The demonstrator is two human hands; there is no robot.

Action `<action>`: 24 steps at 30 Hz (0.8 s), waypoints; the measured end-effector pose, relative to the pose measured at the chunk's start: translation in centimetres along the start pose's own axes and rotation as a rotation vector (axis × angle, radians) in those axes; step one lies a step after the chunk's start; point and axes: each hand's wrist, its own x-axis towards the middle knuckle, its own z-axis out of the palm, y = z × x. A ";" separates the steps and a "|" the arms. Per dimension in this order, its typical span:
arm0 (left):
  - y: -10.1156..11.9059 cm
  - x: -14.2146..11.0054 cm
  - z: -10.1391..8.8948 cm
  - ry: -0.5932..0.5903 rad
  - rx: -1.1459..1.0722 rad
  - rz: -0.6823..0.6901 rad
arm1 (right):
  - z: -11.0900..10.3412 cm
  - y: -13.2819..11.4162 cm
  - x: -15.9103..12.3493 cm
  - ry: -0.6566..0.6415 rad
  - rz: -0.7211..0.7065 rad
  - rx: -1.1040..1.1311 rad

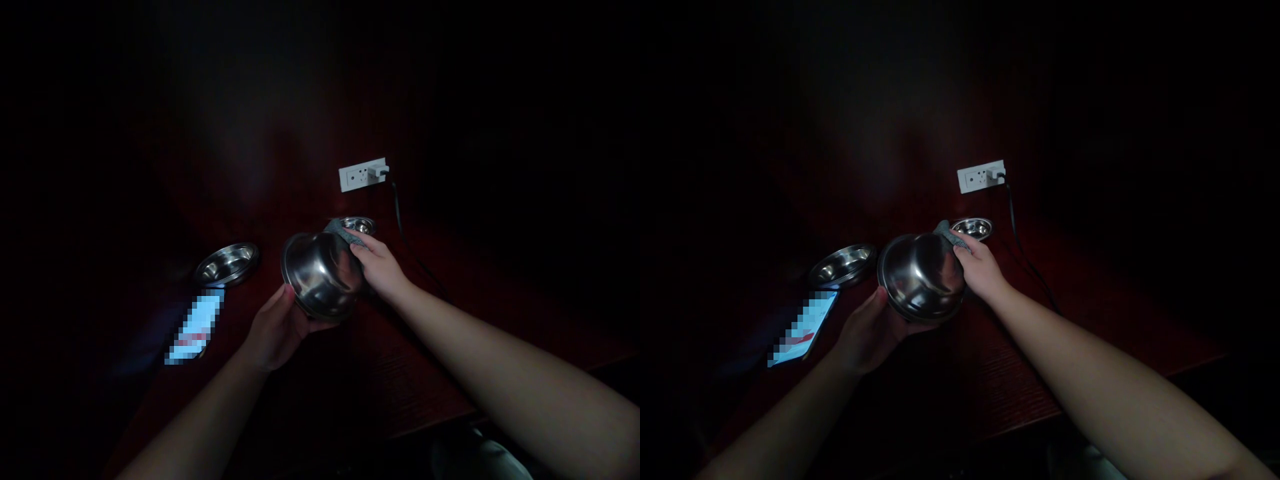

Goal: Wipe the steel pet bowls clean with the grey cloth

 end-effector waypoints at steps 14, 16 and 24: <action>-0.9 -0.5 0.0 -0.075 0.094 -0.083 | -0.3 -0.7 0.1 -0.012 -0.092 -0.081; -1.0 -0.5 0.0 -0.079 0.096 -0.079 | -0.4 -1.0 0.0 -0.015 -0.134 -0.115; -1.8 -0.6 0.2 -0.098 0.111 -0.034 | -0.5 -1.3 -0.1 -0.033 -0.218 -0.138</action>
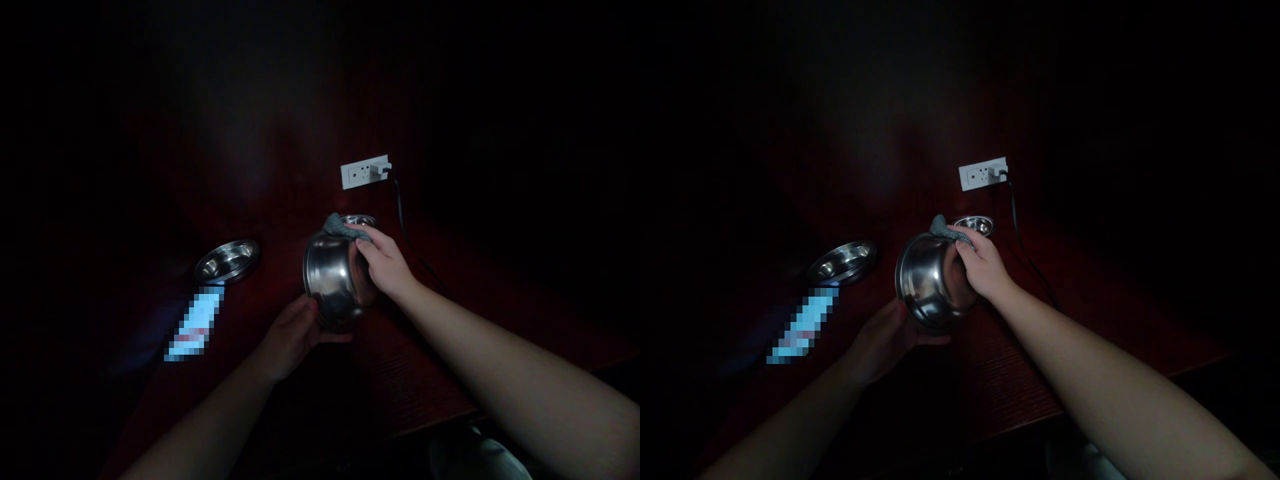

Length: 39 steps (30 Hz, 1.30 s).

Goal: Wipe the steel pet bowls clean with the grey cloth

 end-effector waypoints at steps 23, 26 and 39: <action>-0.9 -0.4 0.7 -0.006 0.324 0.111 | -0.7 -2.6 -0.7 -0.109 -0.224 -0.058; -1.1 -0.2 0.6 -0.001 0.337 0.117 | -0.8 -3.1 -0.8 -0.161 -0.294 -0.098; -1.5 0.3 0.6 0.138 0.265 0.131 | -0.5 -4.0 -1.7 -0.433 -0.381 -0.289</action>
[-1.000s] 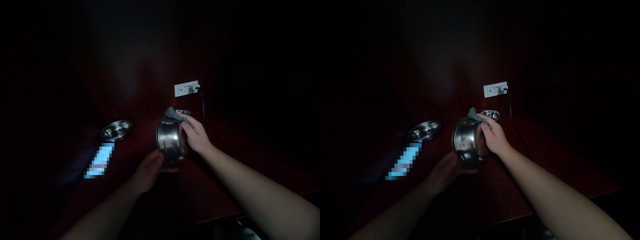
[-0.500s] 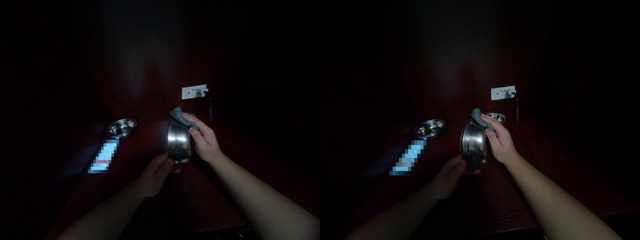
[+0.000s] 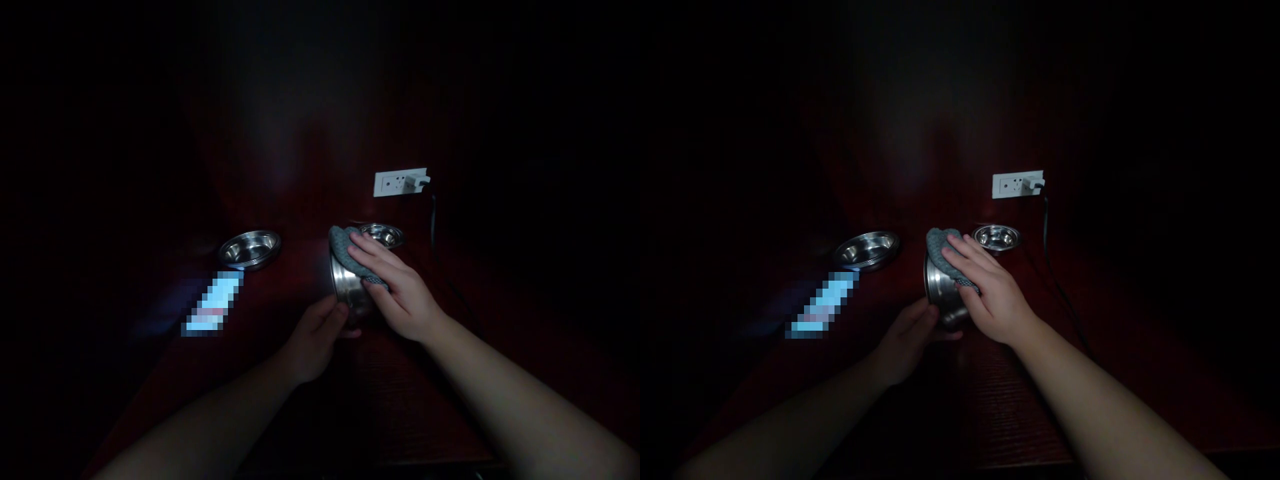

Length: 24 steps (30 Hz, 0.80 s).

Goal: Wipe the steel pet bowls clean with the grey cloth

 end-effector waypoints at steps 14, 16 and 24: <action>0.3 0.6 0.1 0.111 -0.088 0.006 | 0.1 0.2 -0.1 -0.114 -0.086 -0.016; 0.2 0.7 0.0 0.128 -0.099 0.012 | 0.1 0.3 -0.1 -0.120 -0.092 -0.009; 0.3 1.2 -0.3 0.215 -0.191 0.043 | 0.3 0.2 -0.1 -0.158 -0.090 0.019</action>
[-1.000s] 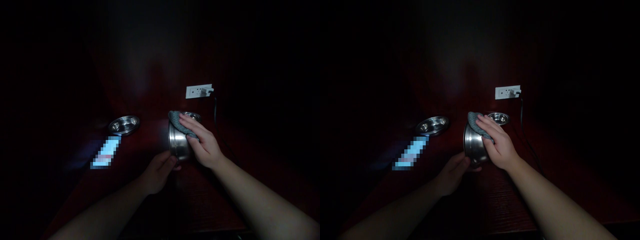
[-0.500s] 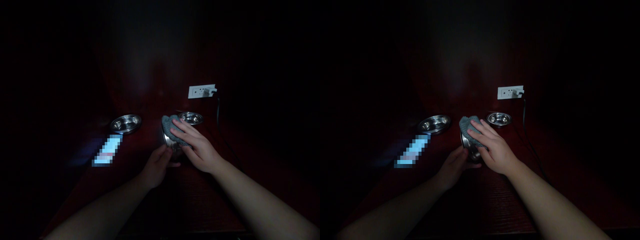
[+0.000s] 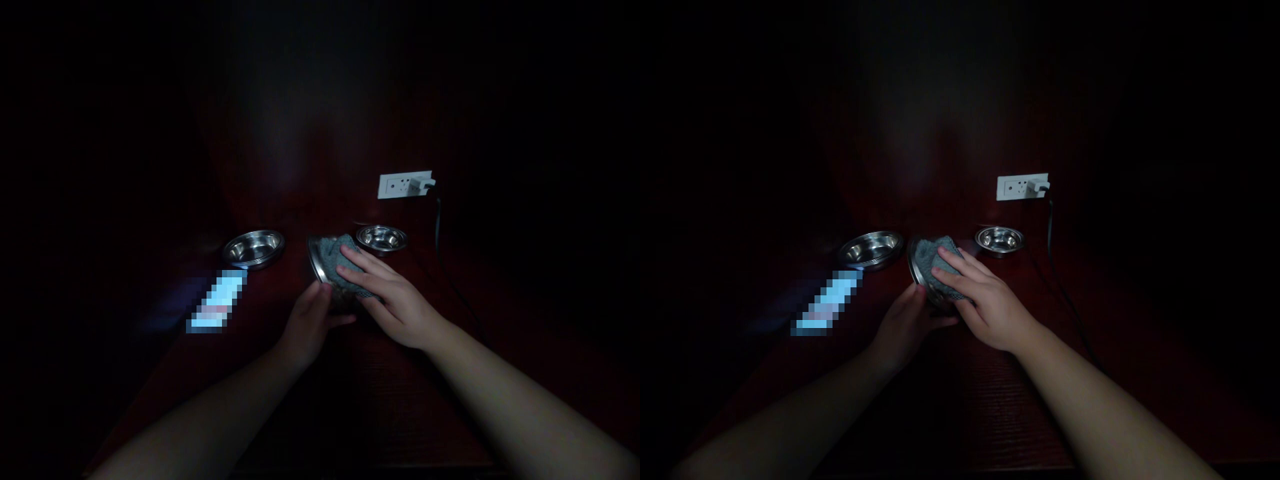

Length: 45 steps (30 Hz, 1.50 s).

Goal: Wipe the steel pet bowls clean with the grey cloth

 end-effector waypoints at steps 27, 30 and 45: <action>1.1 0.5 0.1 0.089 -0.118 0.124 | 0.3 0.2 -0.2 0.034 0.096 0.146; 1.0 0.5 0.0 0.112 -0.089 0.158 | 0.4 0.3 -0.3 0.043 0.149 0.169; 0.8 0.5 -0.7 0.099 -0.028 0.217 | 1.0 0.9 -0.1 0.166 0.337 0.169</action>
